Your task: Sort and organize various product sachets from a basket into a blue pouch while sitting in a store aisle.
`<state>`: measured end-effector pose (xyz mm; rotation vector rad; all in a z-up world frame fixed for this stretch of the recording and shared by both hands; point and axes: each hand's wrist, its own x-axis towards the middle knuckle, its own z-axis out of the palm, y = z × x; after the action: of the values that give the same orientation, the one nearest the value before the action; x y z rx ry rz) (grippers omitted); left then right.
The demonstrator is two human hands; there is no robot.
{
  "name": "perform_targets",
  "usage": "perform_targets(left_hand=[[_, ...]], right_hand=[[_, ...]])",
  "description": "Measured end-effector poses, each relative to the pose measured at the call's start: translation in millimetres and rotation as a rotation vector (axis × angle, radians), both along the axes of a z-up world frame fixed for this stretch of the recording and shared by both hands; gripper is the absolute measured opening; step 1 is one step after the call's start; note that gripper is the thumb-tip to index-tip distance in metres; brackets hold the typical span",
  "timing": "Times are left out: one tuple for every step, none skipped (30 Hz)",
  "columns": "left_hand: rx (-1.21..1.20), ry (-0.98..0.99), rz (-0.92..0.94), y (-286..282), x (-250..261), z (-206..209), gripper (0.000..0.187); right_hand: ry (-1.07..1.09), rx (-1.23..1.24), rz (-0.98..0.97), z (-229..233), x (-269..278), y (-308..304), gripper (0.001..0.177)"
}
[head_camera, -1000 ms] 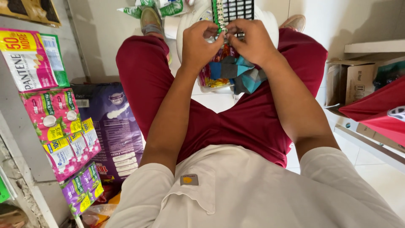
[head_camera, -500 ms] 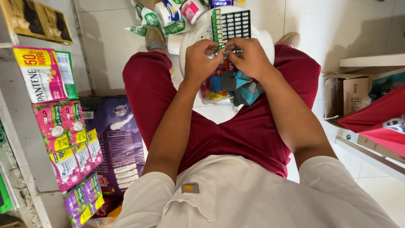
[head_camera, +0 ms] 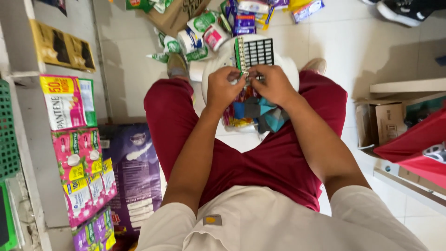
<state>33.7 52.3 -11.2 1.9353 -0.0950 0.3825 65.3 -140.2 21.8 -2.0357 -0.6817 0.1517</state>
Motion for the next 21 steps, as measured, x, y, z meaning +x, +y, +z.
perform_targets(left_hand=[[-0.038, 0.027, -0.006, -0.2, -2.3, -0.4, 0.021], [-0.036, 0.02, -0.008, 0.2, -1.0, -2.3, 0.021], [-0.059, 0.039, -0.001, -0.2, -1.4, -4.7, 0.021], [-0.081, 0.058, 0.006, -0.5, -1.7, -7.6, 0.021], [-0.081, 0.059, 0.005, -0.8, -2.0, -7.4, 0.021], [-0.085, 0.06, -0.001, -1.1, -2.4, -7.4, 0.021], [-0.088, 0.06, -0.006, -1.1, -1.9, -7.3, 0.02], [-0.088, 0.059, -0.007, -0.8, -1.9, -7.1, 0.02], [-0.086, 0.075, -0.009, -0.3, -2.1, -6.7, 0.019], [-0.083, 0.091, -0.012, 0.2, -2.3, -6.3, 0.019], [-0.083, 0.093, -0.012, 1.8, -2.2, -7.2, 0.019], [-0.096, 0.112, -0.009, 3.4, -2.1, -8.1, 0.017], [-0.109, 0.13, -0.007, 5.0, -1.3, -9.1, 0.017], [-0.109, 0.13, -0.008, 5.5, -1.5, -7.6, 0.017], [-0.087, 0.138, -0.001, 6.0, -2.1, -6.1, 0.017], [-0.064, 0.146, 0.006, 6.6, -2.6, -4.7, 0.018], [-0.064, 0.147, 0.007, 7.4, -2.4, -5.8, 0.018], [-0.072, 0.126, -0.002, 8.4, -2.1, -6.9, 0.017], [-0.08, 0.105, -0.01, 9.5, -1.5, -8.0, 0.017], [-0.08, 0.106, -0.01, 9.7, -1.0, -7.2, 0.017], [-0.047, 0.087, -0.011, 9.2, -1.5, -6.6, 0.016]], right_hand=[[0.03, 0.002, -0.006, -0.9, -2.4, 0.0, 0.022], [0.023, 0.004, -0.008, 1.0, -1.9, 0.5, 0.022], [0.033, 0.002, -0.006, 2.5, -2.9, 0.3, 0.022], [0.044, 0.001, -0.005, 3.6, -3.9, 0.0, 0.022], [0.045, 0.001, -0.006, 3.1, -3.9, -0.1, 0.022], [0.051, 0.004, -0.005, 2.5, -4.0, -0.2, 0.021], [0.055, 0.008, -0.003, 2.0, -3.0, 0.0, 0.021], [0.054, 0.008, -0.003, 2.1, -3.2, -0.1, 0.021], [0.062, 0.009, 0.001, 2.2, -3.4, -0.1, 0.022], [0.071, 0.009, 0.005, 2.2, -3.5, -0.1, 0.022], [0.072, 0.009, 0.005, 1.5, -3.0, -0.7, 0.022], [0.081, 0.013, 0.017, 0.6, -2.4, -1.2, 0.025], [0.088, 0.017, 0.027, -0.2, -1.2, -1.8, 0.027], [0.088, 0.017, 0.026, 1.7, -1.6, -1.8, 0.027], [0.077, -0.005, 0.048, 3.5, -2.2, -1.8, 0.026], [0.067, -0.026, 0.069, 5.4, -2.8, -1.8, 0.026], [0.068, -0.026, 0.07, 7.5, -3.2, -1.2, 0.026], [0.059, -0.027, 0.08, 9.6, -3.6, -0.4, 0.025], [0.05, -0.029, 0.089, 11.7, -3.7, 0.5, 0.025], [0.051, -0.029, 0.09, 12.7, -4.0, 0.7, 0.025], [0.047, -0.037, 0.094, 13.5, -5.6, 0.2, 0.025]])
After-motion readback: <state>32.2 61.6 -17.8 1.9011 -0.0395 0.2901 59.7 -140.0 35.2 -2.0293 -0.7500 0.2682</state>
